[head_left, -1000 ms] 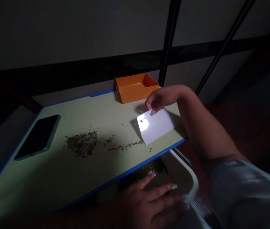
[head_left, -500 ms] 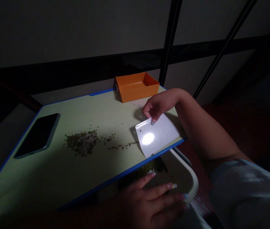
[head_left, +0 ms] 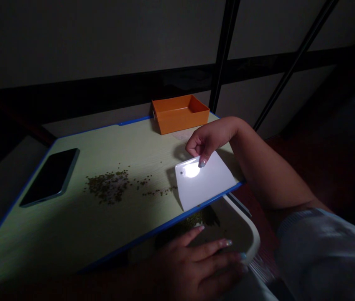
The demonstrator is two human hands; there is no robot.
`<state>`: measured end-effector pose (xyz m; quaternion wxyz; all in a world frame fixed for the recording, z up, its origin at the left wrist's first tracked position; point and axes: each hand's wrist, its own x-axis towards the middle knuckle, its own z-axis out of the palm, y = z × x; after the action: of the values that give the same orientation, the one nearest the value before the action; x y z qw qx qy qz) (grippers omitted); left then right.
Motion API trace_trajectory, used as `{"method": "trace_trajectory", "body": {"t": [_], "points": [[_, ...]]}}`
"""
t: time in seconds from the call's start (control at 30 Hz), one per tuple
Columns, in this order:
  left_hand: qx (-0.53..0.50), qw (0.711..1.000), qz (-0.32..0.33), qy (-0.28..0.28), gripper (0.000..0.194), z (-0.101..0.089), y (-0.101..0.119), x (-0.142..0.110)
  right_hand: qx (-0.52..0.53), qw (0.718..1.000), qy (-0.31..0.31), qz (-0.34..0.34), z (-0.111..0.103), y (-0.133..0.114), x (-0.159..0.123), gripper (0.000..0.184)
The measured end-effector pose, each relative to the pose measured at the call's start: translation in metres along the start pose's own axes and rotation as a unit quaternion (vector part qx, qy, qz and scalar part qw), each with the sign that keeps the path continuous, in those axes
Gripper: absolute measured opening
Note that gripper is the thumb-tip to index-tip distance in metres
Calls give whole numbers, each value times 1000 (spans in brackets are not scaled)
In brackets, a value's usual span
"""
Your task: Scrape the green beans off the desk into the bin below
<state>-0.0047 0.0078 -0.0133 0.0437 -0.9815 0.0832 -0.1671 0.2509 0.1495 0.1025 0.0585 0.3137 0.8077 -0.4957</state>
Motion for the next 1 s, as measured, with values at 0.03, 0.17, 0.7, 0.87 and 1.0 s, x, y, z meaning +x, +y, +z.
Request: {"method": "trace_trajectory", "body": {"t": [0.03, 0.17, 0.7, 0.87, 1.0], "points": [[-1, 1000, 0, -4, 43, -2, 0, 1, 1, 1000, 0, -1, 0, 0, 0, 52], [-6, 999, -12, -30, 43, -4, 3, 2, -12, 1000, 27, 4, -2, 1, -2, 51], [64, 998, 14, -18, 46, 1, 2, -1, -10, 985, 153, -77, 28, -11, 32, 26], [89, 996, -7, -5, 41, -3, 2, 1, -25, 966, 248, -63, 31, -12, 41, 26], [94, 995, -13, -24, 44, -7, 3, 2, -38, 955, 294, -32, 26, -8, 41, 23]]}}
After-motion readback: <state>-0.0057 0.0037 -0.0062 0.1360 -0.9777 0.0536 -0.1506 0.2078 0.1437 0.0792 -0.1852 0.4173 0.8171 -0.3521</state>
